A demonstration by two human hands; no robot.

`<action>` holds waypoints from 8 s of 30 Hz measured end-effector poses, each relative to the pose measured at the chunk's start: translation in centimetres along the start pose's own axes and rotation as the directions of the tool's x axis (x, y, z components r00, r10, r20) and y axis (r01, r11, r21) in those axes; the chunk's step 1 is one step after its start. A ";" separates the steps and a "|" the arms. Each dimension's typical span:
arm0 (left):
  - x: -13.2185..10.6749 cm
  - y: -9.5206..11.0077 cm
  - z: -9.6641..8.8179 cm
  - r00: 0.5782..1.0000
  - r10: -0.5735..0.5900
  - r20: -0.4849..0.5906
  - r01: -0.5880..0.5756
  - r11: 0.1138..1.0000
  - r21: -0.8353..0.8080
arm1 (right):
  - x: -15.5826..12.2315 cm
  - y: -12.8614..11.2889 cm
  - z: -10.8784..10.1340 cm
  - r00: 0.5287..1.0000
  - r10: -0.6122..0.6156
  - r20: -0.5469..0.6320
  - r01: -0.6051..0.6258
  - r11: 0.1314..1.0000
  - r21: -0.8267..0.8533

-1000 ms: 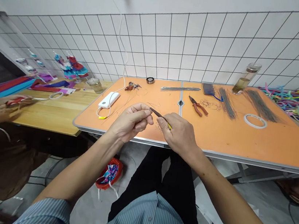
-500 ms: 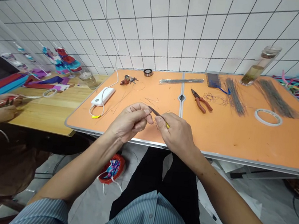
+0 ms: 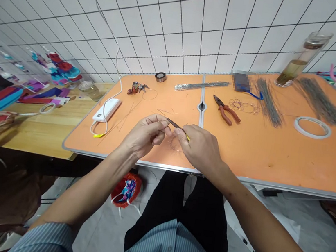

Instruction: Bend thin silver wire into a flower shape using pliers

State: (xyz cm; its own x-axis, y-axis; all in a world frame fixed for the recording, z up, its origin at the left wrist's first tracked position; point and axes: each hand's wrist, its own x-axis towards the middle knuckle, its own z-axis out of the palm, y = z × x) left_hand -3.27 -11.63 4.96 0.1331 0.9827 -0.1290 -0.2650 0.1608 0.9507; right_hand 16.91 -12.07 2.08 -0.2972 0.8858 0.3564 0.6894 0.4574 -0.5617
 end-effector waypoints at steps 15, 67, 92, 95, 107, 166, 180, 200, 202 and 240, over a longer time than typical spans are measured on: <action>10.5 0.0 -1.1 0.996 0.051 -0.073 -0.049 0.998 0.025 | 9.4 4.8 -2.4 0.952 0.176 0.251 -0.250 0.920 0.302; 10.9 -2.3 -0.8 0.968 0.214 -0.133 -0.163 0.935 0.314 | 9.1 5.3 -0.2 0.941 0.243 0.236 -0.265 0.962 0.066; 11.3 -2.5 -1.0 0.962 0.228 -0.149 -0.177 0.940 0.292 | 8.9 5.7 0.3 0.933 0.218 0.287 -0.293 0.922 0.254; 11.2 -2.5 -0.9 0.962 0.233 -0.144 -0.182 0.936 0.300 | 8.9 5.7 0.3 0.932 0.223 0.287 -0.298 0.921 0.252; 11.0 -2.4 -0.7 0.955 0.253 -0.153 -0.189 0.920 0.342 | 8.9 5.7 0.4 0.933 0.230 0.277 -0.299 0.923 0.240; 10.5 -2.6 -1.1 0.996 0.076 -0.040 -0.068 0.982 0.173 | 8.7 5.1 0.7 0.974 0.179 0.139 -0.167 0.981 -0.094; 11.5 -1.7 -2.4 0.981 -0.179 0.080 0.186 0.979 -0.088 | 8.7 6.1 0.6 0.970 0.195 0.144 -0.196 0.981 -0.009; 11.4 -1.4 -2.0 0.931 -0.316 0.182 0.354 0.903 -0.245 | 8.6 5.9 0.6 0.976 0.153 0.156 -0.159 0.987 0.027; 11.5 -1.5 -2.1 0.930 -0.310 0.195 0.351 0.908 -0.231 | 8.5 6.1 0.7 0.978 0.143 0.149 -0.147 0.989 0.019; 11.4 -1.9 -2.1 0.973 -0.219 0.078 0.226 0.968 -0.108 | 8.4 6.3 0.7 0.975 0.149 0.166 -0.157 0.987 0.036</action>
State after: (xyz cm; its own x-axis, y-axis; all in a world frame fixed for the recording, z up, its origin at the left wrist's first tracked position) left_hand -3.25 -0.53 1.13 0.2618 0.9134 -0.3116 -0.3297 0.3881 0.8607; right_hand 18.30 -1.69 0.99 -0.2965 0.9447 0.1402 0.7030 0.3152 -0.6375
